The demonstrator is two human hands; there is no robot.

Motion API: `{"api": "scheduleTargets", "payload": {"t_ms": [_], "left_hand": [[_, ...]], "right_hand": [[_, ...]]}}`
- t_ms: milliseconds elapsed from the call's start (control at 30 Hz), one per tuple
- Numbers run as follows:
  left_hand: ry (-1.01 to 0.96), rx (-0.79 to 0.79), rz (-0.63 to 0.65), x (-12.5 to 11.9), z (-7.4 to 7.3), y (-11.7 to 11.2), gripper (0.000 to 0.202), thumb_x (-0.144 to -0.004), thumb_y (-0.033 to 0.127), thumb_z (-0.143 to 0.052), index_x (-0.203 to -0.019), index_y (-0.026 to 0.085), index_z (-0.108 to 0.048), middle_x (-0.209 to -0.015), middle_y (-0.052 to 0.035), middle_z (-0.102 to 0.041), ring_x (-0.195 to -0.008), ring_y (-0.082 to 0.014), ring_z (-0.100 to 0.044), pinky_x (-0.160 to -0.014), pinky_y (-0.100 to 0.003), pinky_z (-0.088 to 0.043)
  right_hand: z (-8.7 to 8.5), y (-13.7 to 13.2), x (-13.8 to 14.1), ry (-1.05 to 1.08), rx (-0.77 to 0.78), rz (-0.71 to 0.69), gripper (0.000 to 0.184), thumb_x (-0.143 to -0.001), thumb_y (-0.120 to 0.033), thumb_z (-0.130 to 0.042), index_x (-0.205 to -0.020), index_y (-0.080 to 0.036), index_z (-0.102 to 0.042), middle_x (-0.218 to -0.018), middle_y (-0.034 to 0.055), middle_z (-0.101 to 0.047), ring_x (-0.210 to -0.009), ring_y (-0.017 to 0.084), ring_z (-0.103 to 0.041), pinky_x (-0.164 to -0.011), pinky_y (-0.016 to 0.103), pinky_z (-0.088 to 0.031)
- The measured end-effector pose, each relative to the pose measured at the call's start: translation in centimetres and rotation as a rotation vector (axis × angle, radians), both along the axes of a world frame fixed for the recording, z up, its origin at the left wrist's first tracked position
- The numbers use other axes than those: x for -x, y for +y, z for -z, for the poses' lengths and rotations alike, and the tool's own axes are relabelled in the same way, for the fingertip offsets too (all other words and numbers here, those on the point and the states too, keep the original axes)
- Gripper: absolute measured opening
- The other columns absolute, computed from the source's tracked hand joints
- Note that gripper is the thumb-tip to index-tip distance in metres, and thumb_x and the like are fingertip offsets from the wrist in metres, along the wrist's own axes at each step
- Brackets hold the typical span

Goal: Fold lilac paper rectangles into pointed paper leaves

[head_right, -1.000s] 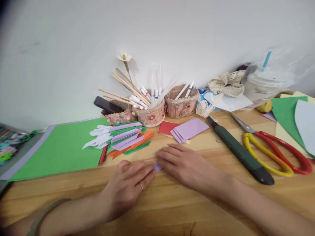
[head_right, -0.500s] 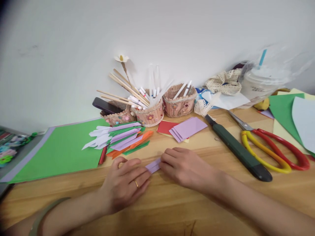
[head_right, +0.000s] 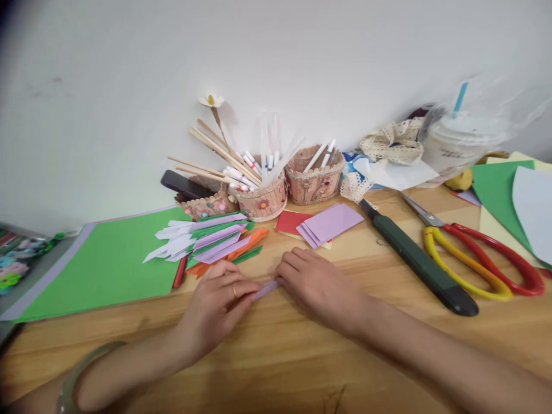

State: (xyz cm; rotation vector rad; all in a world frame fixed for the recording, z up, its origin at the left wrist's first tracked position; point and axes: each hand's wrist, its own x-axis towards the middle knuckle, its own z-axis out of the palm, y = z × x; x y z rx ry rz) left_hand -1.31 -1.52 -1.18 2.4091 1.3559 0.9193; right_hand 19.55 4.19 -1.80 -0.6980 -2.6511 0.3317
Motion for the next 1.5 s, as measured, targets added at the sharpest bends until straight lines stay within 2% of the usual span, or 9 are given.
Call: {"api": "scheduleTargets", "payload": {"t_ms": [500, 567, 667, 767, 967, 1100, 1267, 1400, 1500], "left_hand": [[0.178, 0.296, -0.14, -0.4, -0.8, 0.1, 0.013, -0.08, 0.006, -0.06, -0.083, 0.019, -0.061, -0.071, 0.0012, -0.059, -0.081, -0.0197, -0.05, -0.071, -0.032, -0.038], [0.28, 0.26, -0.092, -0.3, -0.7, 0.1, 0.023, -0.083, 0.006, -0.058, -0.098, 0.023, -0.063, -0.079, -0.0003, -0.059, -0.084, -0.0203, -0.048, -0.072, -0.032, -0.037], [0.474, 0.124, -0.01, -0.1, -0.2, 0.1, 0.043, -0.088, 0.009, -0.054, -0.121, 0.037, -0.055, -0.088, -0.0009, -0.057, -0.086, -0.0208, -0.044, -0.073, -0.033, -0.035], [0.561, 0.022, 0.01, 0.1, 0.2, -0.1, 0.042, -0.093, 0.015, -0.051, -0.127, 0.039, -0.051, -0.09, -0.0004, -0.056, -0.086, -0.0205, -0.044, -0.073, -0.032, -0.032], [0.583, -0.138, 0.02, 0.4, 0.1, -0.3, 0.026, -0.094, 0.019, -0.051, -0.116, 0.029, -0.059, -0.084, 0.0001, -0.058, -0.085, -0.0201, -0.046, -0.07, -0.033, -0.028], [0.57, -0.142, 0.039, 0.4, -0.4, -0.4, 0.02, -0.089, 0.019, -0.056, -0.106, 0.026, -0.064, -0.082, 0.0003, -0.06, -0.083, -0.0198, -0.048, -0.069, -0.034, -0.028], [0.425, -0.171, 0.014, 0.2, -0.5, -0.4, 0.012, -0.082, 0.023, -0.062, -0.093, 0.023, -0.067, -0.08, -0.0004, -0.062, -0.082, -0.0201, -0.05, -0.066, -0.035, -0.028], [0.386, -0.276, 0.006, 0.2, 0.2, -0.2, 0.009, -0.084, 0.016, -0.06, -0.085, 0.021, -0.068, -0.075, 0.0016, -0.063, -0.075, -0.0174, -0.051, -0.063, -0.033, -0.029], [0.39, -0.346, 0.001, 0.3, 0.6, -0.2, 0.011, -0.084, 0.012, -0.058, -0.083, 0.018, -0.067, -0.073, 0.0004, -0.063, -0.074, -0.0171, -0.051, -0.061, -0.032, -0.031]], "right_hand": [[0.0, 0.5, 0.6, 0.039, 0.146, 0.166, 0.008, -0.089, -0.016, -0.051, -0.081, -0.016, -0.054, -0.081, 0.0059, -0.059, -0.077, 0.019, -0.052, -0.068, 0.031, -0.041], [0.1, 0.6, 0.5, 0.039, 0.155, 0.176, 0.008, -0.088, -0.018, -0.053, -0.081, -0.017, -0.054, -0.081, 0.0052, -0.059, -0.077, 0.019, -0.053, -0.068, 0.031, -0.04], [0.5, 0.7, 0.4, 0.034, 0.162, 0.196, 0.007, -0.088, -0.019, -0.055, -0.081, -0.017, -0.055, -0.081, 0.005, -0.06, -0.077, 0.019, -0.053, -0.068, 0.032, -0.038], [0.6, 0.7, 0.2, 0.029, 0.167, 0.216, 0.007, -0.087, -0.018, -0.056, -0.08, -0.017, -0.055, -0.081, 0.0052, -0.059, -0.077, 0.02, -0.053, -0.068, 0.033, -0.037], [0.7, 1.1, -0.1, 0.047, 0.198, 0.224, 0.01, -0.087, -0.018, -0.054, -0.078, -0.017, -0.054, -0.079, 0.0054, -0.057, -0.075, 0.02, -0.052, -0.067, 0.032, -0.037], [0.6, 1.3, -0.3, 0.088, 0.223, 0.209, 0.012, -0.087, -0.014, -0.051, -0.075, -0.017, -0.053, -0.076, 0.0049, -0.057, -0.071, 0.018, -0.052, -0.064, 0.03, -0.04], [0.3, 1.6, -0.8, 0.135, 0.222, 0.171, 0.018, -0.088, -0.01, -0.043, -0.075, -0.018, -0.052, -0.076, 0.004, -0.058, -0.07, 0.015, -0.054, -0.064, 0.027, -0.044], [0.4, 2.0, -1.2, 0.165, 0.176, 0.165, 0.016, -0.09, -0.014, -0.043, -0.085, -0.018, -0.057, -0.083, 0.0054, -0.062, -0.074, 0.015, -0.059, -0.066, 0.027, -0.049], [0.2, 1.8, -1.4, 0.201, 0.107, 0.203, 0.02, -0.092, -0.017, -0.04, -0.097, -0.017, -0.059, -0.094, 0.0096, -0.065, -0.084, 0.019, -0.062, -0.073, 0.033, -0.051]]}}
